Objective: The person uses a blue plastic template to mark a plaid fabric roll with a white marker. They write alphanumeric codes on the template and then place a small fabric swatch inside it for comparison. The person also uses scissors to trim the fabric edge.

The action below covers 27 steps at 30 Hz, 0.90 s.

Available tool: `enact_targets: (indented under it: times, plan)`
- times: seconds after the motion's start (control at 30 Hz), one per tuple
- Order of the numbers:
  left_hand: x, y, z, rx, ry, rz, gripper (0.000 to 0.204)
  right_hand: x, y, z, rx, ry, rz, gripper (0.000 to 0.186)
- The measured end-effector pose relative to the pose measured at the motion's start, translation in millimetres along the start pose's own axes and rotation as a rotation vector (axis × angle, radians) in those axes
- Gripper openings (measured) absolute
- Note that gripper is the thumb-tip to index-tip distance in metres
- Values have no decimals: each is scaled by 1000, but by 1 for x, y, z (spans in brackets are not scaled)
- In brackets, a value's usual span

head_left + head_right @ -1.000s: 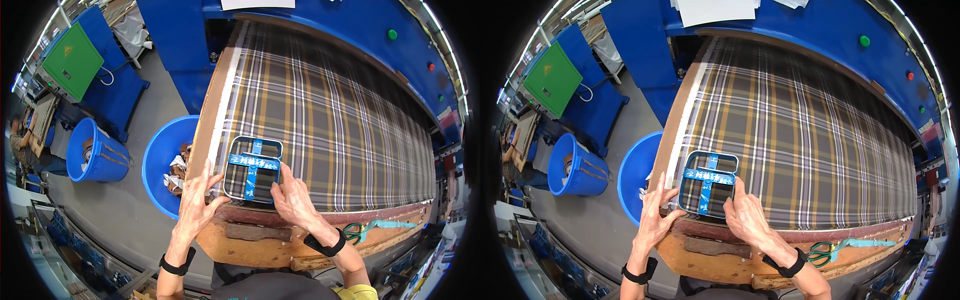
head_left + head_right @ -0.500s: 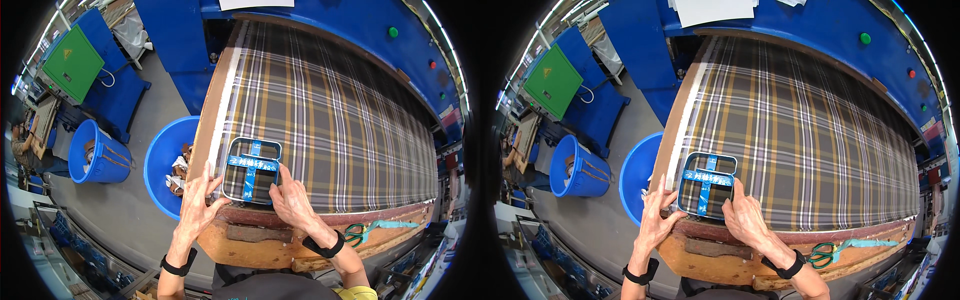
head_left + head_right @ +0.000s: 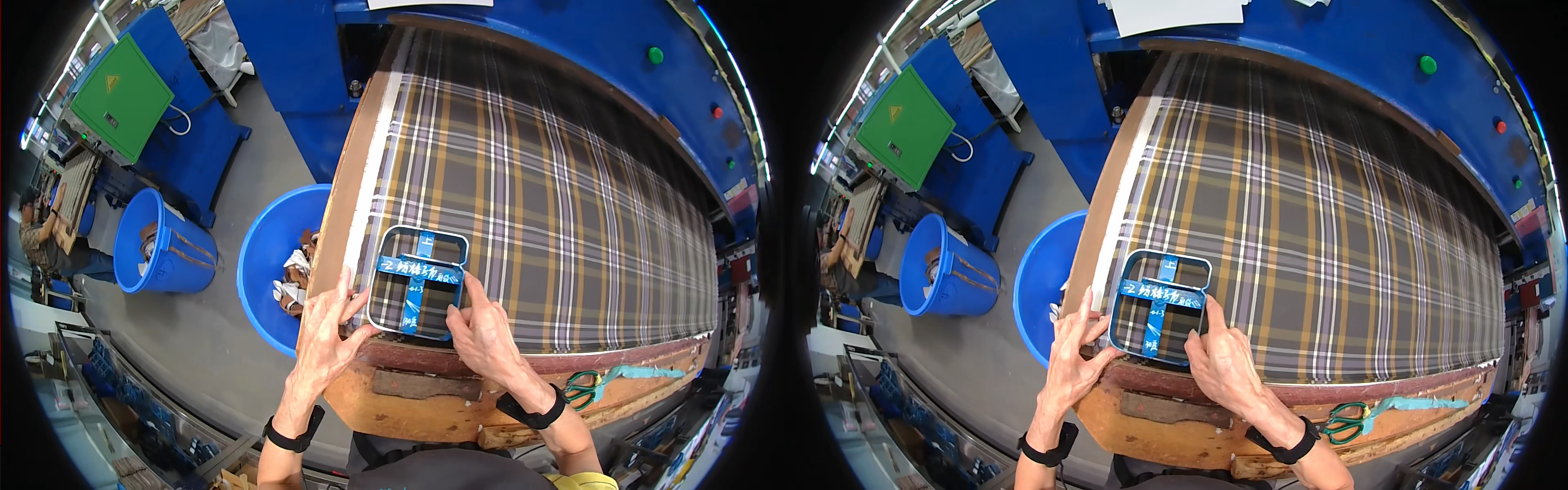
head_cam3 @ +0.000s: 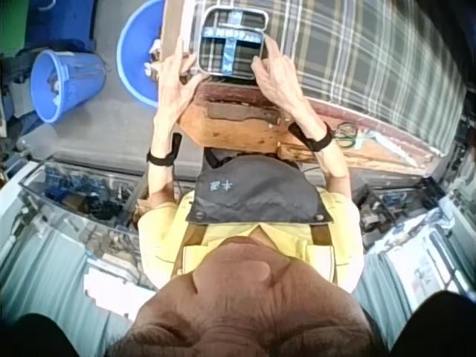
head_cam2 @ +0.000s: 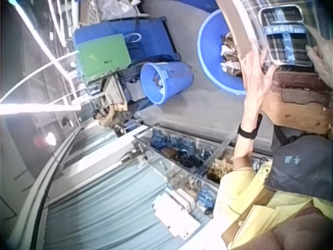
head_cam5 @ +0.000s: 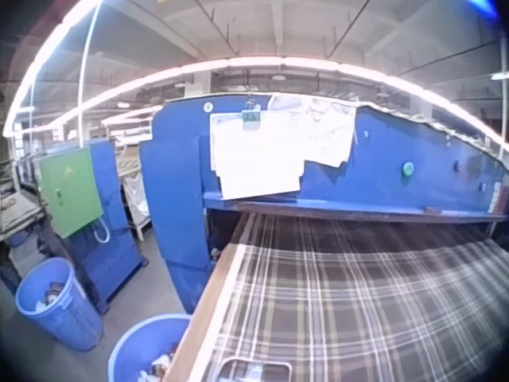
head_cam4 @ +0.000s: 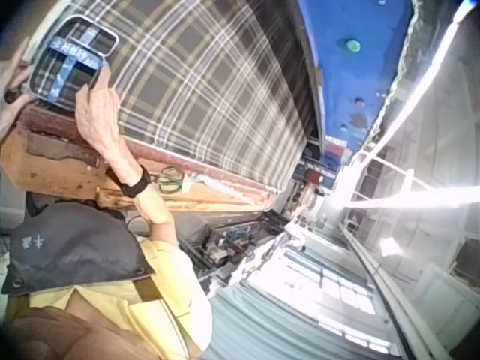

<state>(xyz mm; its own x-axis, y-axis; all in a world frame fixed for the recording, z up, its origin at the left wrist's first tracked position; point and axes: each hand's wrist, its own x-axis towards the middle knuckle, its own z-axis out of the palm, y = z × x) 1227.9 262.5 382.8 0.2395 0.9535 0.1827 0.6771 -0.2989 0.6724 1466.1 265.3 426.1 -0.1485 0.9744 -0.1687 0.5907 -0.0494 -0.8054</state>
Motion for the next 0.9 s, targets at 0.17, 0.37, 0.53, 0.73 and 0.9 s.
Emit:
enact_targets:
  times: [0.17,0.37,0.53,0.73,0.9]
  plan:
    - [2,2,0,-28,-21,-44,102,-3,1,-4,76,-47,142,63]
    - [3,4,-6,-18,-142,-137,101,-1,1,-6,70,-145,202,67]
    - [3,0,-2,26,-141,-100,96,0,5,-8,135,-186,248,70]
    - [9,0,-2,93,-117,-25,87,2,11,-8,102,-200,234,67]
    - [9,-2,-1,117,-105,24,83,0,13,-7,130,-196,251,65]
